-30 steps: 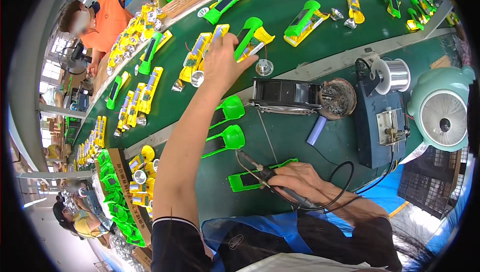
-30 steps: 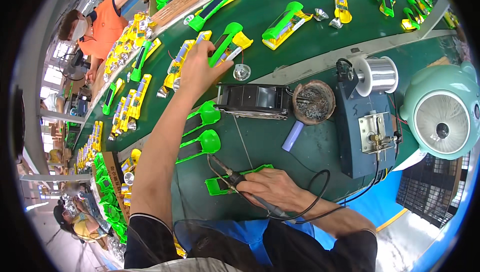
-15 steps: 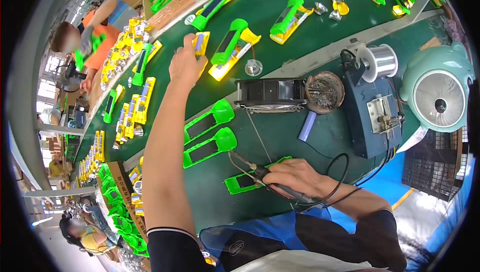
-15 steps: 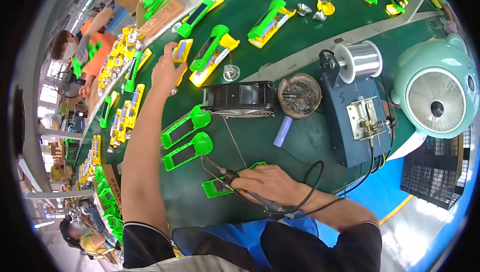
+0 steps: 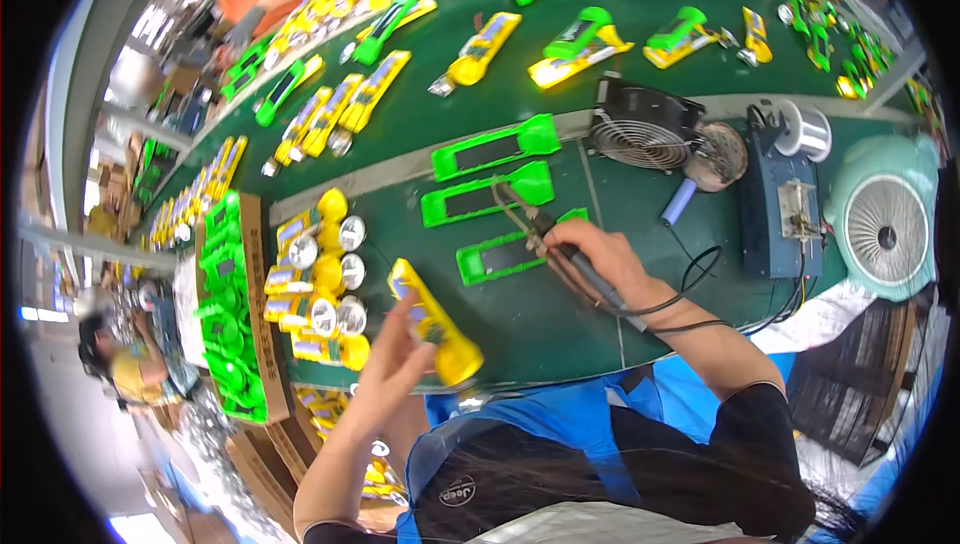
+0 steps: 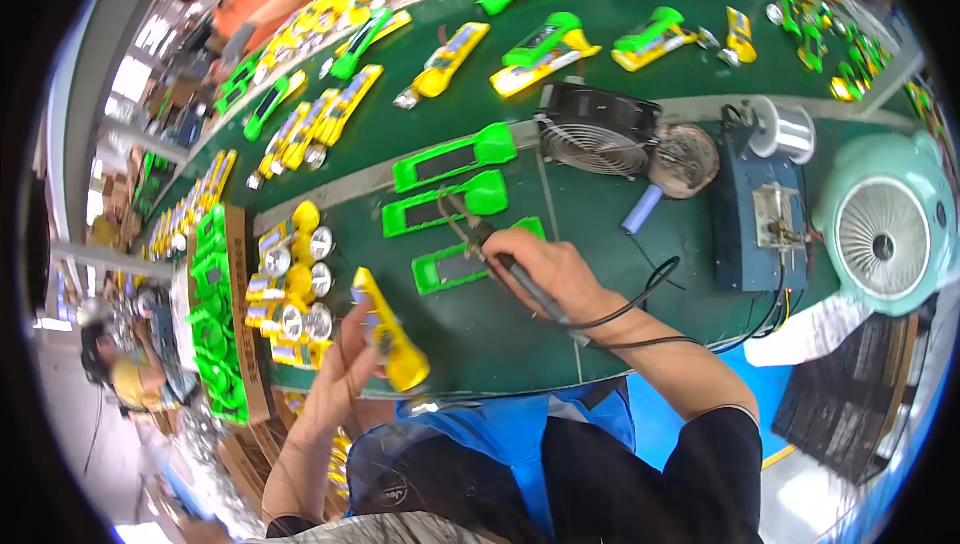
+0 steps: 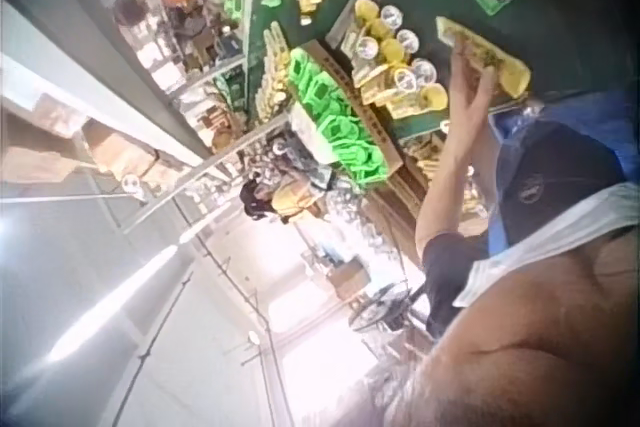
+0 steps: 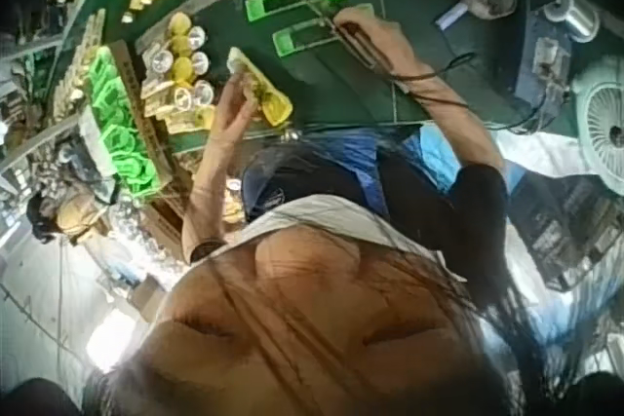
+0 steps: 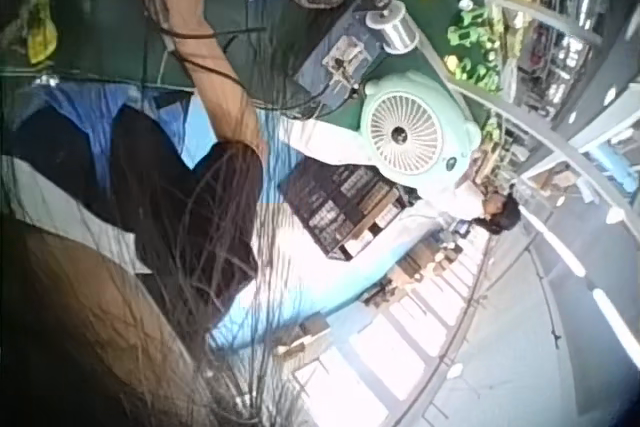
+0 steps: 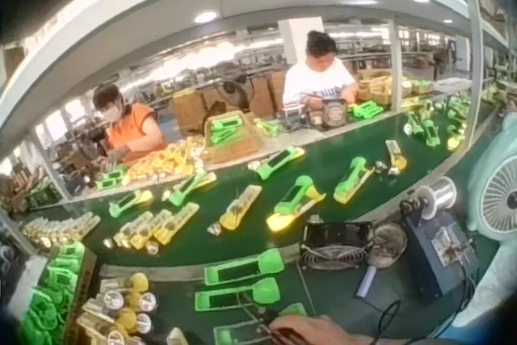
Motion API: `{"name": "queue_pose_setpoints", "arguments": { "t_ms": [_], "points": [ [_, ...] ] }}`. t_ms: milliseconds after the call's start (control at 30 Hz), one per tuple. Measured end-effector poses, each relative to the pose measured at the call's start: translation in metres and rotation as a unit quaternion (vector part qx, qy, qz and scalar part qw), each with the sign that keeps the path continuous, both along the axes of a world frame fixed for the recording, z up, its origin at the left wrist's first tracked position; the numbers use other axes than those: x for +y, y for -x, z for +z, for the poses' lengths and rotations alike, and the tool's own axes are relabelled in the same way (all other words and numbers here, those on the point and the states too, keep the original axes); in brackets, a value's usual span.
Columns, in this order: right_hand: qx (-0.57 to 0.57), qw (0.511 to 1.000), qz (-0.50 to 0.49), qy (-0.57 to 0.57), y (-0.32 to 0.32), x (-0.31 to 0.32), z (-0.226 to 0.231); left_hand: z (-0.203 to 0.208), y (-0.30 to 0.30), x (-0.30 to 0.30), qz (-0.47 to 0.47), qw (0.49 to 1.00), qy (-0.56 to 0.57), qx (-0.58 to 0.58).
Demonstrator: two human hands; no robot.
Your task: Soldering components and wires onto the circuit boards of solar-powered flashlights.
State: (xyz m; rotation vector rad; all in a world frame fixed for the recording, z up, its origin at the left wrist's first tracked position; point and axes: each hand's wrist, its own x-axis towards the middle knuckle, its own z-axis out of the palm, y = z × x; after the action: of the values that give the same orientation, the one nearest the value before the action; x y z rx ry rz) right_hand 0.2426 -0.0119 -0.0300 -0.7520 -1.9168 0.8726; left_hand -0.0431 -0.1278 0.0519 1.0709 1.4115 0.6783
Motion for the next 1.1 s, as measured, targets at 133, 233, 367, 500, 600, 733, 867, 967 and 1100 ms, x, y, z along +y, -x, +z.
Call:
{"name": "queue_pose_setpoints", "arguments": {
  "t_ms": [133, 233, 367, 500, 600, 733, 867, 967, 1100],
  "points": [
    [-0.022, 0.978, -0.057, -0.201, 0.004, 0.023, 0.035, -0.028, -0.037, 0.006, 0.006, 0.987, -0.023, -0.162],
    [-0.094, 0.934, -0.106, -0.329, -0.019, 0.012, 0.105, -0.039, -0.050, 0.018, 0.005, 0.989, -0.023, -0.148],
    [-0.255, 0.862, -0.211, -0.384, -0.101, -0.058, 0.167, -0.027, -0.044, 0.044, -0.085, 0.900, -0.310, 0.293],
    [-0.171, 0.929, -0.178, -0.277, -0.143, -0.096, 0.153, -0.041, -0.050, 0.069, -0.082, 0.887, -0.406, 0.203],
    [0.110, 0.962, -0.251, 0.001, -0.112, -0.103, 0.059, -0.048, -0.060, 0.070, -0.018, 0.943, -0.311, 0.113],
    [0.361, 0.860, -0.120, 0.340, -0.052, -0.084, -0.007, -0.060, -0.064, 0.073, 0.058, 0.978, -0.199, 0.014],
    [0.287, 0.903, -0.085, 0.309, -0.038, -0.067, -0.003, -0.054, -0.056, 0.072, -0.011, 0.960, -0.270, 0.079],
    [0.212, 0.915, -0.094, 0.330, -0.033, -0.064, 0.005, -0.057, -0.060, 0.067, -0.073, 0.888, -0.409, 0.198],
    [0.172, 0.927, -0.114, 0.313, -0.026, -0.062, 0.003, -0.058, -0.065, 0.070, -0.089, 0.864, -0.419, 0.264]
  ]
}}
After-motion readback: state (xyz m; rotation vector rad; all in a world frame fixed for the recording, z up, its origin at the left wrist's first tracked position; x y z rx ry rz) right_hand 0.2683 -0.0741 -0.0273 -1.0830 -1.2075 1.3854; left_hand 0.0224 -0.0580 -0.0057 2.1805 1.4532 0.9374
